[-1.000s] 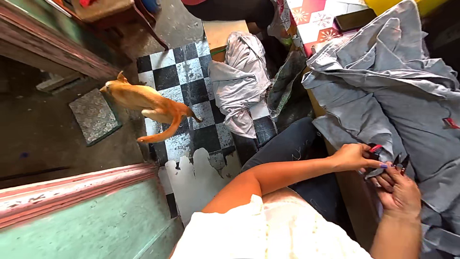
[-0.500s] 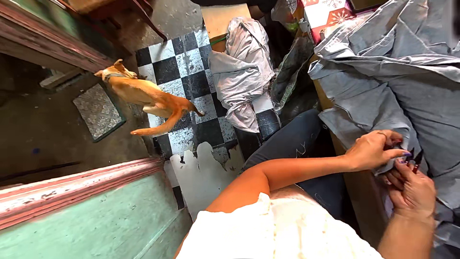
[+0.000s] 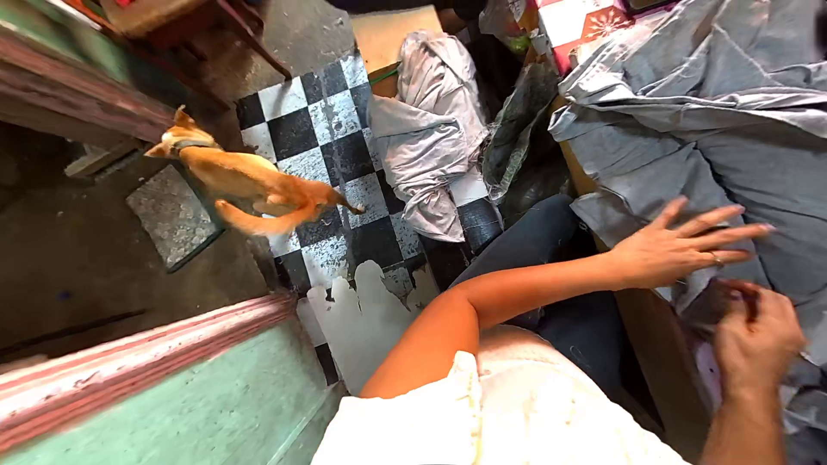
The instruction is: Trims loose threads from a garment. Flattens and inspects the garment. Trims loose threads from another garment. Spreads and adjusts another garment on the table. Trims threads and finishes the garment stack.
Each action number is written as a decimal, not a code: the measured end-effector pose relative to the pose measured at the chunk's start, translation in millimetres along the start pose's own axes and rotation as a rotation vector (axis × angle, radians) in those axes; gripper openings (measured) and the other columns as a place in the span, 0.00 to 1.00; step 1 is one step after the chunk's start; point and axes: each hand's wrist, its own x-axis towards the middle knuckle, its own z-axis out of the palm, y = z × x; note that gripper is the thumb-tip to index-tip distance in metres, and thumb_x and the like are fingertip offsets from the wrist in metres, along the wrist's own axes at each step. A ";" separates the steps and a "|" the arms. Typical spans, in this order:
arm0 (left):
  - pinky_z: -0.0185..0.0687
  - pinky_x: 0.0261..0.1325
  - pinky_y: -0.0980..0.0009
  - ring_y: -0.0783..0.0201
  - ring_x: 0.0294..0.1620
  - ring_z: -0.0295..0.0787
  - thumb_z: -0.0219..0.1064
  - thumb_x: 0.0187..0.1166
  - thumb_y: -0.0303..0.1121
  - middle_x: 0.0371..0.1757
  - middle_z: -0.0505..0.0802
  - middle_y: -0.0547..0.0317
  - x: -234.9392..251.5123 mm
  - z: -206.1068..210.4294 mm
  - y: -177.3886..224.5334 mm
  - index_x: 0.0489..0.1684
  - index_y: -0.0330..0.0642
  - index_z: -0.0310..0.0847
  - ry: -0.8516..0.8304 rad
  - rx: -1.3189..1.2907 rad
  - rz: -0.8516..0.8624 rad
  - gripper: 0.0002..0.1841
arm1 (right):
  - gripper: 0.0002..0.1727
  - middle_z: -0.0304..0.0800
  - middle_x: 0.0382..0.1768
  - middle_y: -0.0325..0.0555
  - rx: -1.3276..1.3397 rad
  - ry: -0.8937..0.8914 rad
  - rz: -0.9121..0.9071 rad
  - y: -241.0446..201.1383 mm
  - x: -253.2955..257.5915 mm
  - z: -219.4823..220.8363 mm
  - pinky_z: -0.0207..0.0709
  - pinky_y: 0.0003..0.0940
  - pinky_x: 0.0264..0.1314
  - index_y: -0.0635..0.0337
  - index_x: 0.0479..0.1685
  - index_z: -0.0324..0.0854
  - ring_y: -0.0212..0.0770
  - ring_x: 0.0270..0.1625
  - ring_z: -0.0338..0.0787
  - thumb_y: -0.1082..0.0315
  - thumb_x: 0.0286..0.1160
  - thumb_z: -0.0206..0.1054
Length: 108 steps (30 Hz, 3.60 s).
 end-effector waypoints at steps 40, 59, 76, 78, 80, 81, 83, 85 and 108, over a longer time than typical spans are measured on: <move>0.65 0.84 0.45 0.47 0.79 0.79 0.30 0.95 0.54 0.74 0.86 0.39 261.8 -31.9 -137.4 0.75 0.34 0.79 -0.056 -0.265 -0.264 0.37 | 0.31 0.81 0.67 0.68 0.111 0.472 0.467 175.9 89.4 -43.7 0.80 0.69 0.57 0.62 0.71 0.80 0.68 0.60 0.87 0.62 0.68 0.82; 0.84 0.58 0.39 0.37 0.64 0.84 0.76 0.76 0.37 0.62 0.86 0.37 199.8 68.7 41.9 0.50 0.35 0.90 -0.176 -0.007 0.038 0.14 | 0.31 0.80 0.68 0.66 0.093 0.590 0.416 161.4 79.8 -44.9 0.84 0.66 0.52 0.59 0.69 0.85 0.66 0.56 0.89 0.57 0.64 0.84; 0.90 0.53 0.59 0.56 0.45 0.90 0.65 0.83 0.24 0.54 0.86 0.42 203.2 65.2 5.1 0.38 0.31 0.85 -0.124 -0.337 -0.018 0.05 | 0.21 0.89 0.50 0.68 -0.008 0.256 0.414 77.9 84.9 -49.5 0.83 0.61 0.59 0.74 0.54 0.82 0.67 0.57 0.91 0.58 0.89 0.61; 0.91 0.50 0.61 0.57 0.42 0.90 0.65 0.83 0.25 0.53 0.85 0.42 205.0 64.6 6.7 0.39 0.31 0.84 -0.127 -0.369 -0.056 0.05 | 0.20 0.90 0.44 0.67 -0.110 0.264 0.391 78.0 91.3 -44.7 0.84 0.59 0.53 0.73 0.51 0.83 0.66 0.52 0.92 0.59 0.89 0.61; 0.92 0.48 0.62 0.58 0.41 0.90 0.65 0.83 0.25 0.53 0.86 0.42 205.0 63.7 6.0 0.39 0.31 0.84 -0.132 -0.389 -0.064 0.06 | 0.20 0.90 0.43 0.67 -0.157 0.240 0.399 75.8 97.2 -41.2 0.84 0.58 0.51 0.73 0.50 0.83 0.65 0.50 0.93 0.59 0.89 0.61; 0.92 0.48 0.63 0.59 0.40 0.90 0.65 0.83 0.25 0.53 0.86 0.43 204.9 63.6 5.5 0.39 0.31 0.84 -0.132 -0.399 -0.066 0.06 | 0.20 0.90 0.43 0.66 -0.174 0.234 0.406 74.7 99.8 -40.0 0.84 0.58 0.50 0.73 0.50 0.82 0.65 0.50 0.93 0.59 0.89 0.61; 0.92 0.47 0.63 0.59 0.39 0.90 0.65 0.83 0.25 0.52 0.86 0.43 205.7 63.8 4.0 0.39 0.30 0.84 -0.133 -0.420 -0.065 0.06 | 0.19 0.91 0.42 0.65 -0.196 0.223 0.417 72.6 104.5 -38.0 0.84 0.57 0.47 0.73 0.50 0.82 0.65 0.49 0.93 0.59 0.90 0.60; 0.92 0.48 0.64 0.60 0.39 0.90 0.65 0.84 0.25 0.52 0.86 0.43 206.2 63.8 3.6 0.39 0.30 0.84 -0.144 -0.437 -0.081 0.06 | 0.19 0.91 0.43 0.66 -0.210 0.209 0.420 71.6 106.6 -35.6 0.84 0.58 0.46 0.72 0.51 0.82 0.65 0.49 0.93 0.60 0.91 0.58; 0.83 0.52 0.35 0.38 0.54 0.90 0.60 0.88 0.30 0.60 0.88 0.40 264.1 74.8 18.9 0.52 0.36 0.86 -0.402 0.050 0.139 0.10 | 0.24 0.91 0.41 0.67 -0.167 0.152 0.457 120.1 97.4 -73.7 0.81 0.64 0.50 0.71 0.51 0.83 0.68 0.50 0.93 0.55 0.94 0.52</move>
